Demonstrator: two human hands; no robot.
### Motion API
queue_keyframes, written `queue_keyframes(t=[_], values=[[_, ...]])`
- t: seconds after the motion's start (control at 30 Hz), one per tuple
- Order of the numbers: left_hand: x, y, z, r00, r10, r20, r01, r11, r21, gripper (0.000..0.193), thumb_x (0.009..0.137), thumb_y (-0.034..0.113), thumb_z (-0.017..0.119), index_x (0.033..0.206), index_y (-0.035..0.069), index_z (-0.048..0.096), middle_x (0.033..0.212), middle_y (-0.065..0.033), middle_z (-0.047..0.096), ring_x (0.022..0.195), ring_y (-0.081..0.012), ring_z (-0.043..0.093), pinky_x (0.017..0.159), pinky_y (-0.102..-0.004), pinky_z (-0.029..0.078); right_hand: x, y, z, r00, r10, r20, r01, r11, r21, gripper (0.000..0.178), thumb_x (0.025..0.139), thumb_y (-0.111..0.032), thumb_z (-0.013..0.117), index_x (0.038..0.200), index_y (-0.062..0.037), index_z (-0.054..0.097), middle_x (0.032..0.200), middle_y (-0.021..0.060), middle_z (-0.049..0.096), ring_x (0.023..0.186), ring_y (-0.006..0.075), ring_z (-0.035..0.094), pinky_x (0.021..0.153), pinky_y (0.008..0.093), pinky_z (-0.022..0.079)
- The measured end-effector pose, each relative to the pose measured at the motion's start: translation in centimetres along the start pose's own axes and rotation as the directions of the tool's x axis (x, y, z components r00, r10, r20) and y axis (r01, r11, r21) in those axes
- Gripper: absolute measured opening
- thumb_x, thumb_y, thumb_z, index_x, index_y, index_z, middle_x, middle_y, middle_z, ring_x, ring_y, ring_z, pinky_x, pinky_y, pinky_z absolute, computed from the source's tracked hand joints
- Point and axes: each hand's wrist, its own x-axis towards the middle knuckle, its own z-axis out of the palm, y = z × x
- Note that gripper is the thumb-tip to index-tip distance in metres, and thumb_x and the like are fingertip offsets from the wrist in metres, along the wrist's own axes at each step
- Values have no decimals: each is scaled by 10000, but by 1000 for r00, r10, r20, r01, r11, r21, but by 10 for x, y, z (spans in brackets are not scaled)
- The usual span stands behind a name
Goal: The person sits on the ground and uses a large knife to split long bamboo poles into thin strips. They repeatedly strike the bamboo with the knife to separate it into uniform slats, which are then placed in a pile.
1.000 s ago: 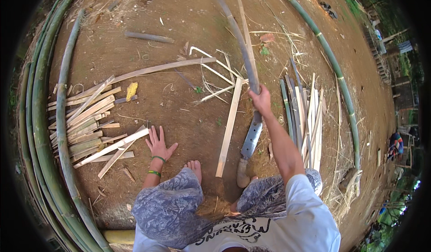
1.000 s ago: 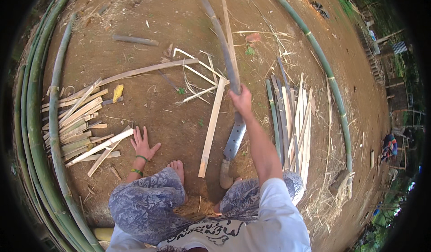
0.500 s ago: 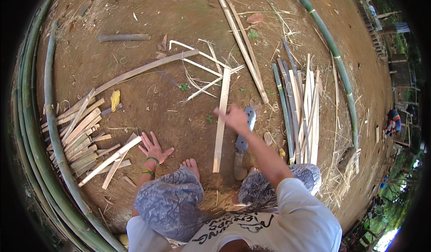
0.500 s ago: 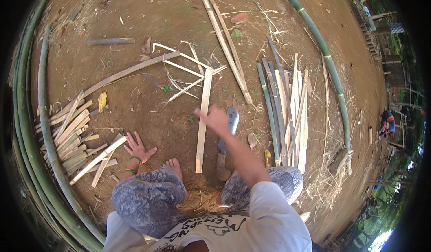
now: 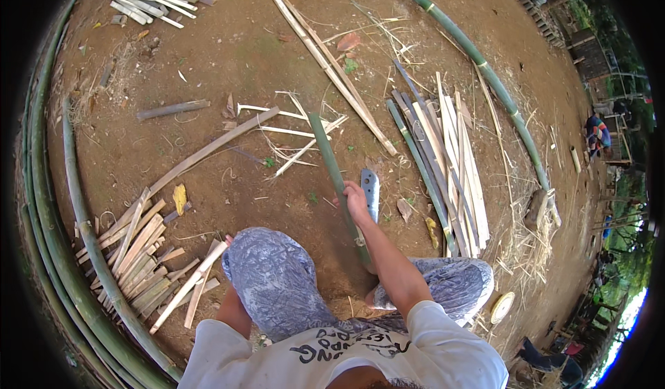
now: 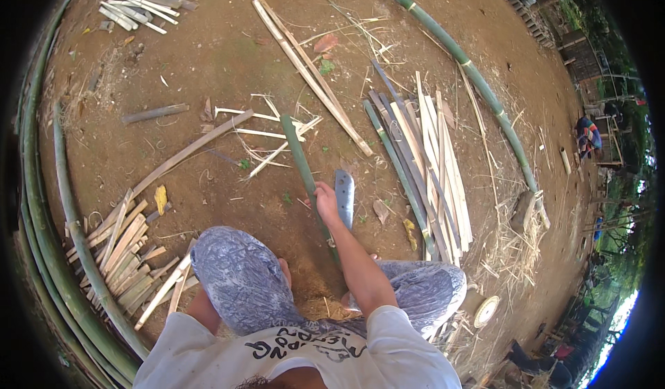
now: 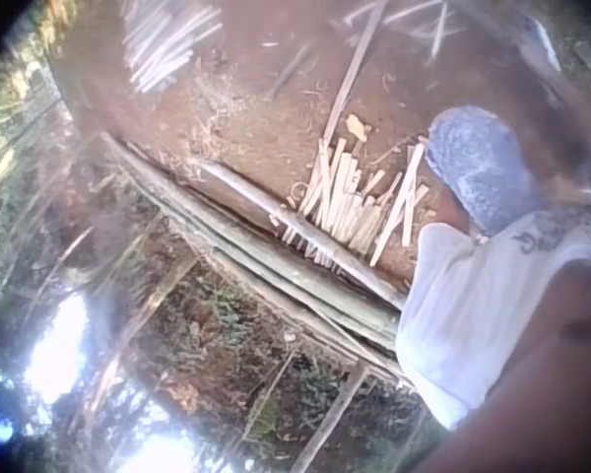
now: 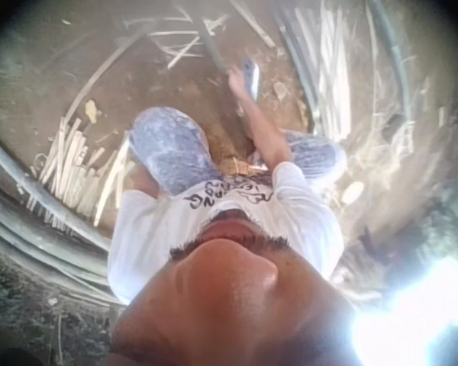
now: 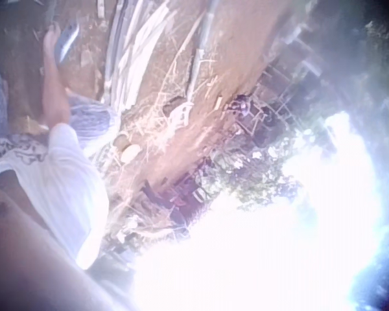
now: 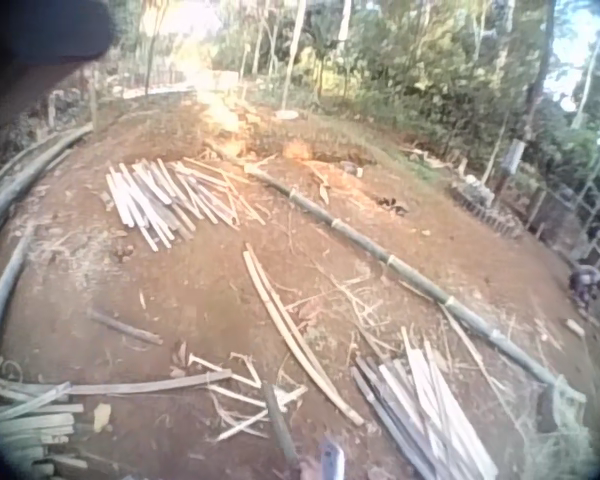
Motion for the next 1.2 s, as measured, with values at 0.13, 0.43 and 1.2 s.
queue_keyframes(t=[0.13,0.43,1.2], values=[[-10,2,6,992,89,-94,-91,996,-9,1316,749,670,703,1582,64,-116,1588,-293,-258,1483,-423,-248,1124,-698,-84,24,37,20,977,-16,213,56,981,-184,332,849,-81,472,1141,14,601,987,157,652,839,270,687,781,379,550],[6,3,9,987,19,160,-6,996,-86,1205,823,585,677,1587,73,-103,1584,-307,-255,1477,-433,-257,1102,-722,-100,87,-76,224,417,-579,701,853,-17,-521,561,777,-95,680,1307,9,529,1451,214,449,1358,384,425,1140,496,357],[-10,3,10,981,155,-118,-141,982,123,828,978,467,426,1575,-16,117,1574,-408,15,1495,-512,52,1110,-730,138,54,-87,-9,804,-580,131,436,425,-793,373,916,-318,684,1149,-34,621,702,242,640,680,427,657,602,493,499]])
